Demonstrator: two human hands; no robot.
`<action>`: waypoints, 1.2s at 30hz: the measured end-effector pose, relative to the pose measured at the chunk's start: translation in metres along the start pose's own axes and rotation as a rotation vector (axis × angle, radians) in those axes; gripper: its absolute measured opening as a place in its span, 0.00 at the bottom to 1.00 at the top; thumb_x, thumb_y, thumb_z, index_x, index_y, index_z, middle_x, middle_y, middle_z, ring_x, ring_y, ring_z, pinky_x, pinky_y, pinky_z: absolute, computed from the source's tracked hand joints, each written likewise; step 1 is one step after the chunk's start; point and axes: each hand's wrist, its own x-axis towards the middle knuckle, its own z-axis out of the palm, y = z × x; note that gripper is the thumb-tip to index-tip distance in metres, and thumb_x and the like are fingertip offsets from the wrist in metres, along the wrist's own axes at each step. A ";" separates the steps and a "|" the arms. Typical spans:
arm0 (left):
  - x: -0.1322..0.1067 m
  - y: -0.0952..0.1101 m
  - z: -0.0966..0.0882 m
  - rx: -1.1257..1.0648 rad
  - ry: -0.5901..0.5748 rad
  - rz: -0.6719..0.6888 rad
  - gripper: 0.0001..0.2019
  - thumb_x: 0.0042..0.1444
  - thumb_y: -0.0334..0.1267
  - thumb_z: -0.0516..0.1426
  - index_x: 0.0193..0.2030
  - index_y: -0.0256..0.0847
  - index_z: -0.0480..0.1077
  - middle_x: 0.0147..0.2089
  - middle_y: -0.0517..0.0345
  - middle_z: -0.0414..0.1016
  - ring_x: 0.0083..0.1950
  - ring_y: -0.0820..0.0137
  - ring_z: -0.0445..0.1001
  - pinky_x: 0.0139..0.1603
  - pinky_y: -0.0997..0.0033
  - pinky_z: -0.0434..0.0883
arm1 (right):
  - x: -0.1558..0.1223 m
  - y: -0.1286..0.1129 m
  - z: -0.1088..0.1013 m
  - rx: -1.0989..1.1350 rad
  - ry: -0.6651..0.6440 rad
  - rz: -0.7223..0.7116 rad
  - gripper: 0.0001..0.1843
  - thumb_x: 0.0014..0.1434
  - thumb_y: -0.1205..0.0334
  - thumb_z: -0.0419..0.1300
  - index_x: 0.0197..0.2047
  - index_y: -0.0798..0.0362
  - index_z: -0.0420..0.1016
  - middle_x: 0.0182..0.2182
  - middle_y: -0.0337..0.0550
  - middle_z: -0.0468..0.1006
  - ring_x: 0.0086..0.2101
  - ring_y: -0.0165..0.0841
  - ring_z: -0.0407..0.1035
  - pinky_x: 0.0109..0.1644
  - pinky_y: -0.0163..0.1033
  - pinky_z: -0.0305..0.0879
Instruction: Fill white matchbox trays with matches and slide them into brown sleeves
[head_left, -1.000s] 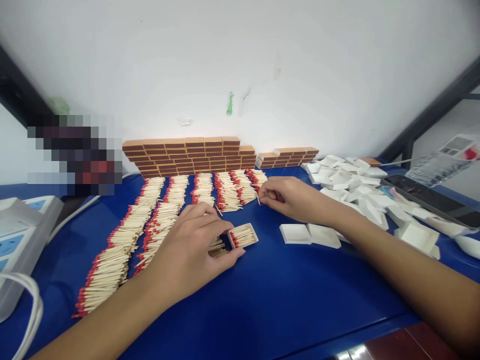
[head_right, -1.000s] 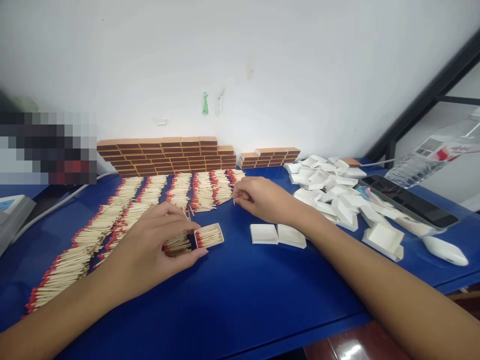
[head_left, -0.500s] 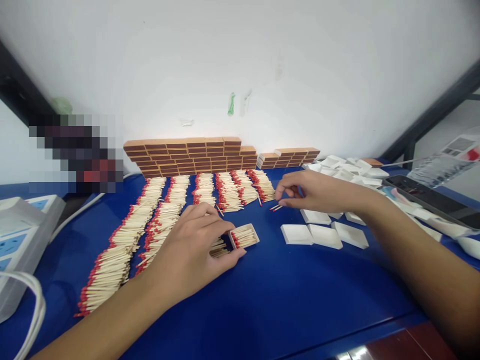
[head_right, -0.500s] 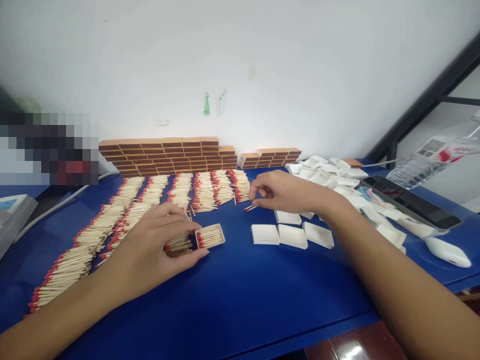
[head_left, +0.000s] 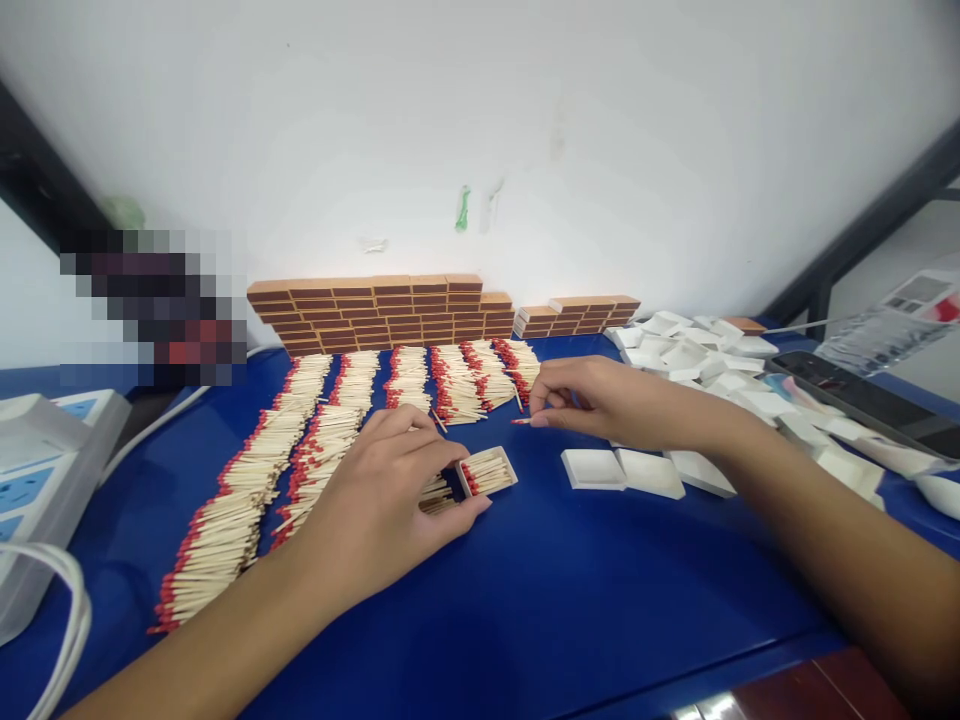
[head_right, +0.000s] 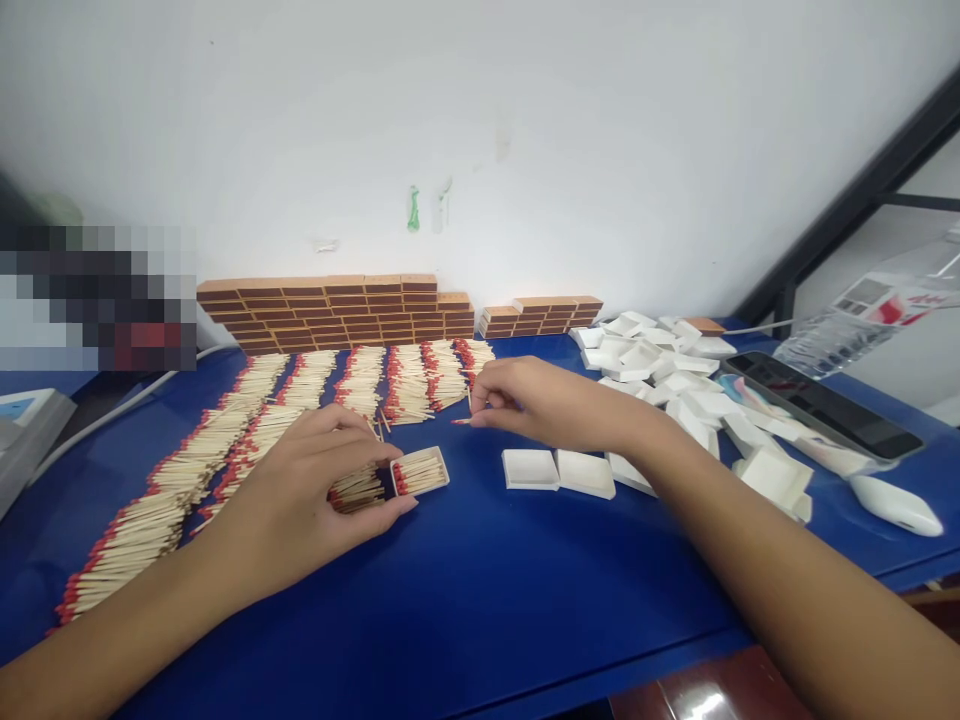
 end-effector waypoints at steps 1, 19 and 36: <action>0.000 0.000 0.000 0.000 0.003 0.003 0.11 0.61 0.41 0.70 0.47 0.39 0.80 0.36 0.56 0.82 0.48 0.59 0.75 0.54 0.52 0.72 | 0.000 -0.008 0.003 0.013 0.012 -0.029 0.15 0.71 0.50 0.61 0.38 0.50 0.78 0.33 0.41 0.77 0.31 0.33 0.66 0.35 0.39 0.57; 0.000 0.000 0.001 -0.004 -0.015 0.012 0.10 0.61 0.41 0.70 0.45 0.39 0.80 0.36 0.57 0.81 0.49 0.58 0.75 0.55 0.53 0.72 | -0.002 -0.012 0.004 -0.124 0.276 -0.130 0.10 0.71 0.58 0.60 0.40 0.51 0.79 0.30 0.39 0.76 0.30 0.32 0.67 0.35 0.39 0.57; -0.001 0.000 0.001 -0.002 0.005 0.010 0.11 0.61 0.42 0.70 0.47 0.40 0.80 0.37 0.57 0.82 0.48 0.60 0.74 0.54 0.52 0.73 | 0.010 0.041 0.003 -0.137 0.075 0.039 0.08 0.65 0.58 0.60 0.38 0.50 0.81 0.34 0.43 0.77 0.33 0.35 0.69 0.36 0.40 0.60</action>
